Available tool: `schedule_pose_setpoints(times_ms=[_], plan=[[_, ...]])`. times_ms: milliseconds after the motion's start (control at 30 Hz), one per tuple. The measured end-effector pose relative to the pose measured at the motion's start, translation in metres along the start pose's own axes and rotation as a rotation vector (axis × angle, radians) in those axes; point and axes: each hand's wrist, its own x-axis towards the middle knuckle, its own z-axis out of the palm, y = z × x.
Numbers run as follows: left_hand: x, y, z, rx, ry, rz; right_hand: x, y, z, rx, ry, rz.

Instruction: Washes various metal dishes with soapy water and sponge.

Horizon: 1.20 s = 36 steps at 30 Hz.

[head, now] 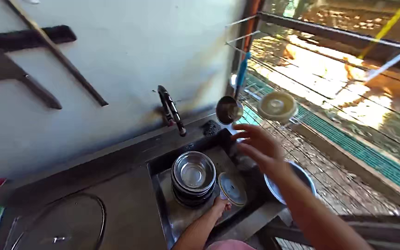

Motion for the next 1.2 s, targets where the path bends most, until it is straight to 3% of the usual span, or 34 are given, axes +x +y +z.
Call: schedule_pose_setpoints(times_ms=[100,200,333,433,633,833,933,1000,1100,1167,1200], plan=[[0.009,-0.005,-0.006,0.04,0.047,-0.074,0.071,0.102,0.068,-0.192,-0.276,0.357],[-0.022,0.002,-0.023,-0.202,0.193,-0.135,0.126,0.17,0.131,-0.348,-0.441,0.354],[-0.087,0.032,-0.039,-0.681,0.481,-0.032,0.186,0.209,0.189,-0.365,-0.54,0.287],[-0.089,0.051,-0.05,-0.751,0.558,0.124,0.202,0.212,0.219,-0.367,-0.583,0.371],[-0.026,0.058,-0.093,-0.459,0.822,0.2,0.201,0.178,0.219,-0.625,-0.549,0.464],[-0.025,0.069,-0.169,-0.238,0.688,0.24,0.204,0.189,0.238,-0.751,-0.484,0.447],[-0.02,0.078,-0.183,0.072,0.763,0.292,0.201,0.194,0.238,-0.761,-0.435,0.427],[-0.027,0.099,-0.184,0.325,0.867,0.378,0.195,0.196,0.228,-0.701,-0.417,0.387],[-0.057,0.132,-0.201,0.458,0.876,0.644,0.163,0.201,0.207,-0.426,-0.372,0.344],[-0.094,0.146,-0.247,0.477,0.972,0.691,0.139,0.213,0.202,-0.22,-0.394,0.386],[-0.115,0.143,-0.281,0.49,1.092,0.637,0.131,0.212,0.201,-0.152,-0.429,0.439]])
